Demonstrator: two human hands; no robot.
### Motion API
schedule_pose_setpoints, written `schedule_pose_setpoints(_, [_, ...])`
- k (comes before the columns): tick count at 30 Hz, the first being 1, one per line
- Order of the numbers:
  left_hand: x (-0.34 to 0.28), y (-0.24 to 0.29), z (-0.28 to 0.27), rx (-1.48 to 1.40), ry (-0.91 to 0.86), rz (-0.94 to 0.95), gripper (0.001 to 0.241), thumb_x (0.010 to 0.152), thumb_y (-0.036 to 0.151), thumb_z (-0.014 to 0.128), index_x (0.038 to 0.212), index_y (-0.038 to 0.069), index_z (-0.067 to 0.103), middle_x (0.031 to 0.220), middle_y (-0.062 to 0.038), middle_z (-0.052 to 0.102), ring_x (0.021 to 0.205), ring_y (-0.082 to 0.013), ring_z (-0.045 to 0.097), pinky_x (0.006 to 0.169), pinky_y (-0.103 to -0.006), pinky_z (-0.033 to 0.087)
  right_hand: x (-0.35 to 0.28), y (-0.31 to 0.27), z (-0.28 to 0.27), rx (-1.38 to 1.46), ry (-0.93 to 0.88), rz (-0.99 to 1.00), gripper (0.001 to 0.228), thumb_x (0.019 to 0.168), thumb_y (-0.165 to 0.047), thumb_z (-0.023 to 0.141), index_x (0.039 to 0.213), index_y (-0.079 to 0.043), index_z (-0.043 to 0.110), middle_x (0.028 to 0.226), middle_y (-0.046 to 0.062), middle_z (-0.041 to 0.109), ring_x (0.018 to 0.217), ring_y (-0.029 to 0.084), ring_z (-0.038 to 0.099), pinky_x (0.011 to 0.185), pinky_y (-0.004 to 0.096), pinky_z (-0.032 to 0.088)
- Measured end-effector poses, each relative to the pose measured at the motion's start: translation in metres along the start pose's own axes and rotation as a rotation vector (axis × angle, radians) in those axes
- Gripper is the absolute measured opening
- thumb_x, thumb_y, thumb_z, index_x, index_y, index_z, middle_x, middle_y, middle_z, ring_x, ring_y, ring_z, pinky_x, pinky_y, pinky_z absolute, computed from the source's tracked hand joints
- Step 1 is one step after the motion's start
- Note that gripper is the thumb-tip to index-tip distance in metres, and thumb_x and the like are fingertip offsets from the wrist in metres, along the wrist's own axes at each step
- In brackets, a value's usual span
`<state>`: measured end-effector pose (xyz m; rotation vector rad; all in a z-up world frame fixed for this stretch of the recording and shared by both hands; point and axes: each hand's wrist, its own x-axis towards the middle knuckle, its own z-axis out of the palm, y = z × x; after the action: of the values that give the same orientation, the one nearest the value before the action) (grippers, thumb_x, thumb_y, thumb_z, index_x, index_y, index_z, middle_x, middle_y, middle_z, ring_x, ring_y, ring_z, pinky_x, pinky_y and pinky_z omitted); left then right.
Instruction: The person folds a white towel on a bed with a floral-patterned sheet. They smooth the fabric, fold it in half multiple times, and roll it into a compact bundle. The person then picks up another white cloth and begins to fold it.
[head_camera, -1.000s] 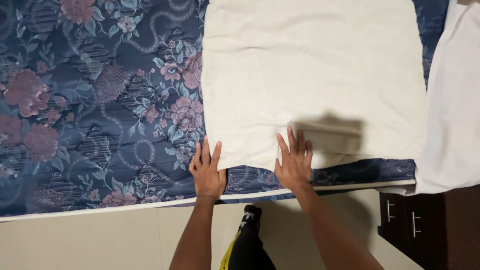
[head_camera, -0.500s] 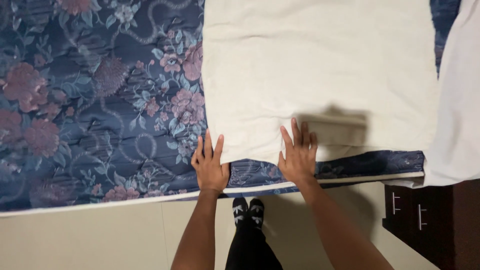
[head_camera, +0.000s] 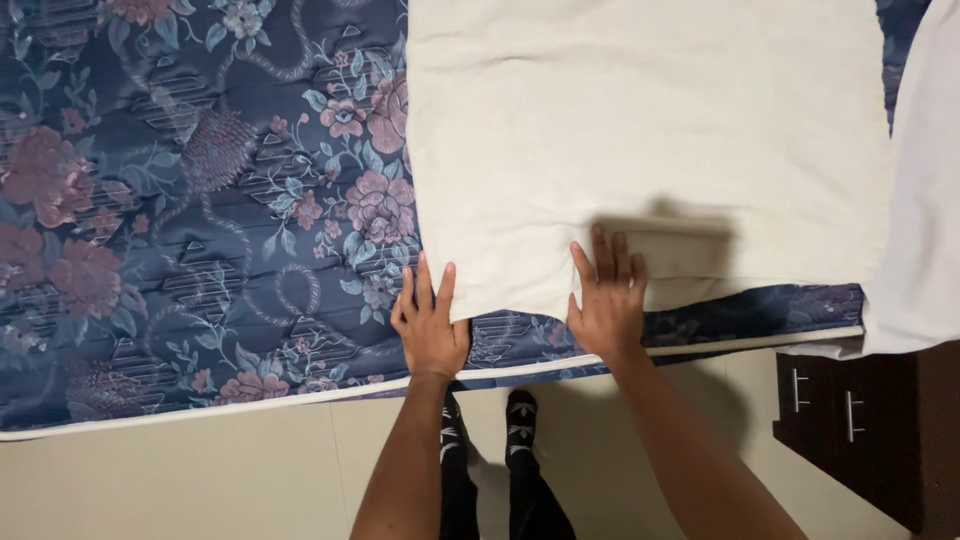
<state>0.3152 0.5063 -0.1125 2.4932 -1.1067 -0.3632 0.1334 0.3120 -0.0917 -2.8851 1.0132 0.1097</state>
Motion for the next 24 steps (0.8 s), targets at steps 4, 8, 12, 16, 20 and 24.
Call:
schedule_pose_setpoints(4, [-0.001,0.0,-0.002,0.007,-0.002,0.015,0.077,0.088,0.024,0.063,0.161,0.03,0.036,0.173,-0.011,0.018,0.158,-0.036,0.018,0.119,-0.0518,0.018,0.001,0.0,0.003,0.016,0.019,0.013,0.089,0.082,-0.031,0.072,0.16,-0.016,0.033,0.17,0.015,0.022,0.154,0.04,0.027,0.121,0.059,0.02])
schedule_pose_setpoints(8, [0.0,0.002,-0.007,-0.057,-0.01,0.01,0.079,0.085,0.031,0.067,0.158,0.029,0.037,0.171,-0.013,0.018,0.155,-0.0378,0.017,0.117,-0.0534,0.016,-0.002,-0.001,0.002,0.003,0.056,0.006,0.091,0.081,-0.028,0.072,0.162,-0.017,0.034,0.171,0.015,0.023,0.155,0.039,0.026,0.124,0.057,0.019])
schedule_pose_setpoints(12, [-0.002,0.002,-0.009,-0.083,0.034,0.037,0.078,0.087,0.033,0.068,0.159,0.029,0.037,0.171,-0.012,0.019,0.155,-0.0376,0.019,0.118,-0.0528,0.017,-0.004,-0.002,0.0,0.049,0.105,-0.014,0.091,0.08,-0.025,0.073,0.162,-0.018,0.035,0.171,0.014,0.024,0.156,0.039,0.024,0.125,0.057,0.018])
schedule_pose_setpoints(16, [0.0,0.007,-0.023,-0.072,-0.023,0.012,0.081,0.082,0.021,0.067,0.158,0.029,0.039,0.17,-0.013,0.02,0.154,-0.0382,0.02,0.117,-0.0529,0.017,-0.006,-0.006,-0.006,0.069,0.161,-0.02,0.089,0.079,-0.02,0.072,0.162,-0.018,0.038,0.171,0.013,0.027,0.157,0.038,0.025,0.126,0.056,0.019])
schedule_pose_setpoints(20, [-0.002,0.005,-0.028,-0.106,-0.018,-0.021,0.088,0.079,-0.003,0.062,0.16,0.025,0.042,0.171,-0.007,0.027,0.154,-0.0335,0.028,0.118,-0.051,0.024,-0.007,-0.007,-0.009,0.099,0.238,-0.025,0.08,0.082,-0.013,0.067,0.159,-0.021,0.045,0.17,0.011,0.034,0.156,0.035,0.031,0.128,0.054,0.021])
schedule_pose_setpoints(24, [-0.006,-0.008,-0.05,-0.066,0.037,-0.011,0.085,0.075,-0.003,0.071,0.154,0.017,0.046,0.169,-0.007,0.031,0.143,-0.0311,0.041,0.114,-0.0521,0.031,-0.007,-0.007,-0.007,0.12,0.281,-0.036,0.065,0.092,-0.017,0.061,0.156,-0.018,0.049,0.168,0.011,0.038,0.155,0.035,0.035,0.127,0.054,0.022])
